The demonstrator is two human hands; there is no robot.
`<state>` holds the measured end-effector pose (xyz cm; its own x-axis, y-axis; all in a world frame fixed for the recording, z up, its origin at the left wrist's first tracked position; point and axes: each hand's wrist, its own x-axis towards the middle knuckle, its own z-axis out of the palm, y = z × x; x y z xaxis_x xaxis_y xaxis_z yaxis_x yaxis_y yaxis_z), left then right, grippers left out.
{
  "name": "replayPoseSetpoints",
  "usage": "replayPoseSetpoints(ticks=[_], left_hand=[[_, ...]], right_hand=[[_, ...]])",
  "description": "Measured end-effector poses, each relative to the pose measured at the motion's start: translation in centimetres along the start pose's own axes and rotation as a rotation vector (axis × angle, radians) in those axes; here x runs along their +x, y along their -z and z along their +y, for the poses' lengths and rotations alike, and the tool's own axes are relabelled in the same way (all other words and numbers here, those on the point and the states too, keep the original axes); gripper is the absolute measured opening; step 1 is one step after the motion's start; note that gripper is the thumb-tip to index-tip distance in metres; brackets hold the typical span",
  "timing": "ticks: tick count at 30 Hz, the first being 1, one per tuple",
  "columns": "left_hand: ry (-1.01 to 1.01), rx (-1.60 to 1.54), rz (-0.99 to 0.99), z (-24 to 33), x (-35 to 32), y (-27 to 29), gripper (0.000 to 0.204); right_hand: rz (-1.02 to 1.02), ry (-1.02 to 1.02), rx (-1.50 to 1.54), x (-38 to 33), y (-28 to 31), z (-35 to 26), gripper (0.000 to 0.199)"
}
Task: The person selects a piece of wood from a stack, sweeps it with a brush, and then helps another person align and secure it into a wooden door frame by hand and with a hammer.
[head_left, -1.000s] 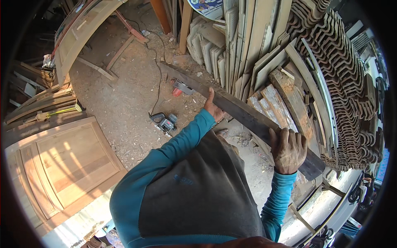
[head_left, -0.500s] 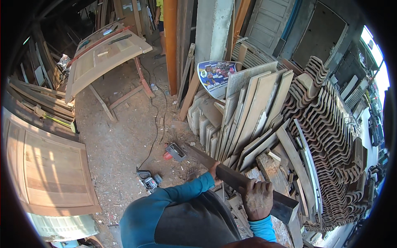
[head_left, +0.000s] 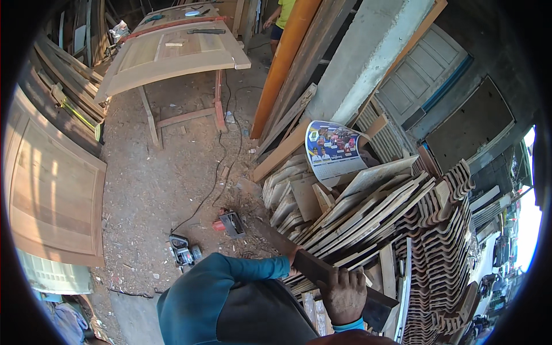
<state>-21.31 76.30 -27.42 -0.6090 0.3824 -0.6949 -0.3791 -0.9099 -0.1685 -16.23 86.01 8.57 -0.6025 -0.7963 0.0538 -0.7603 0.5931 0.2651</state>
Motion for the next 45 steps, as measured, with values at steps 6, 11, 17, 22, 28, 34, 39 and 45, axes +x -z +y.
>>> replayPoseSetpoints(ticks=[6, 11, 17, 22, 28, 34, 39, 45], left_hand=[[-0.126, -0.165, 0.009, 1.0, -5.3, -3.1, 0.061], [-0.317, -0.419, -0.306, 2.3, -8.6, -3.5, 0.065], [-0.553, -0.786, -0.476, 1.9, -20.6, -2.0, 0.076], [-0.488, -1.051, -0.526, 0.3, -30.1, 5.6, 0.086], [-0.810, -1.134, -0.605, -4.0, -36.6, 18.0, 0.075], [-0.963, -0.880, -0.482, -9.8, -40.7, 28.3, 0.050], [-1.182, -0.596, -0.474, -15.6, -50.8, 30.2, 0.054], [-1.711, 0.680, 0.322, -19.0, -55.0, 41.6, 0.048]], right_hand=[[-0.004, 0.291, 0.593, -1.5, 4.1, -1.7, 0.049], [-0.160, 0.100, 0.682, -7.6, 3.0, -1.1, 0.048], [-0.139, 0.201, 0.727, -14.7, -0.1, -1.9, 0.046], [-0.101, 0.347, 0.714, -17.9, 0.5, -5.6, 0.046], [-0.131, 0.481, 0.717, -16.4, 5.1, -11.1, 0.059], [0.163, 0.645, 0.946, -14.4, 8.8, -21.6, 0.069], [0.162, 0.815, 1.169, -14.7, 12.7, -32.8, 0.081], [-0.150, 0.780, 1.607, -18.2, 13.6, -45.0, 0.061]])
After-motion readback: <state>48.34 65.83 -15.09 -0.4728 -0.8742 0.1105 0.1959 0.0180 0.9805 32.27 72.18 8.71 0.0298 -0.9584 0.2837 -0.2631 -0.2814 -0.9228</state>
